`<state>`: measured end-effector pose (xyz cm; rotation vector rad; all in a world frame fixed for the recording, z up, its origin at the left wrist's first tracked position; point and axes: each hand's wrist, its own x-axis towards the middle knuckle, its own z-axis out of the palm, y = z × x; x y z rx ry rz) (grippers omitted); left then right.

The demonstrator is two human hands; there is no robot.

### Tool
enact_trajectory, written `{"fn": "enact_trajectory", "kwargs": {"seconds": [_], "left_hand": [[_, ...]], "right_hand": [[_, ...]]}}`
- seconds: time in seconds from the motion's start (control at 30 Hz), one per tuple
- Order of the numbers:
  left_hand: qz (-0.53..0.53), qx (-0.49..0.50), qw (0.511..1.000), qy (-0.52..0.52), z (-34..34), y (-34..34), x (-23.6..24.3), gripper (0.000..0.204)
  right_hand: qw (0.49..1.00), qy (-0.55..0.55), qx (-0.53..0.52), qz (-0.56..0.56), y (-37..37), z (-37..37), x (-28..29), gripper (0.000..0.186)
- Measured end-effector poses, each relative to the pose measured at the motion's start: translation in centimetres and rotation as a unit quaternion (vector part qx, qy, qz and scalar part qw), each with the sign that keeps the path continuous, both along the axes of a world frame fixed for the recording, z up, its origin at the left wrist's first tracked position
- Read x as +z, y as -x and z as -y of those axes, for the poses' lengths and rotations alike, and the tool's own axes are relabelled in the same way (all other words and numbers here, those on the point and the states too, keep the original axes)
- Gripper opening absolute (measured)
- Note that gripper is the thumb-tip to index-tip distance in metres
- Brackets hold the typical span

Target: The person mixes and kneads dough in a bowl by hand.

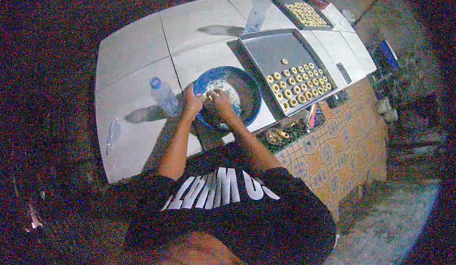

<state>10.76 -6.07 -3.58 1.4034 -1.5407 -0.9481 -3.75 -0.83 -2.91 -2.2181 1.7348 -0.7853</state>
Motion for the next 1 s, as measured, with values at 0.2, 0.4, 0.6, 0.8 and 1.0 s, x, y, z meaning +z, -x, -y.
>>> {"fn": "enact_trajectory", "kwargs": {"seconds": [0.2, 0.4, 0.6, 0.8, 1.0], "left_hand": [[0.045, -0.027, 0.998, -0.026, -0.6, -0.4, -1.3, 0.075], [0.146, -0.031, 0.988, -0.035, -1.7, -0.3, 2.7, 0.07], [0.263, -0.037, 0.961, -0.077, -2.4, 0.6, 3.8, 0.07], [0.303, -0.065, 0.95, -0.025, -3.4, 0.0, 4.4, 0.082], [0.312, -0.095, 0.943, 0.064, -2.8, -0.5, 5.9, 0.072]], "right_hand": [[0.989, -0.137, -0.053, -0.014, -0.4, -0.1, 0.8, 0.065], [0.966, -0.138, -0.045, 0.214, 2.6, 0.2, -0.1, 0.04], [0.829, -0.254, -0.097, 0.489, 4.5, -1.5, 2.4, 0.027], [0.707, -0.207, -0.122, 0.665, 5.4, -2.8, 7.3, 0.049], [0.752, -0.185, -0.057, 0.631, 7.8, -4.3, 9.0, 0.033]]}}
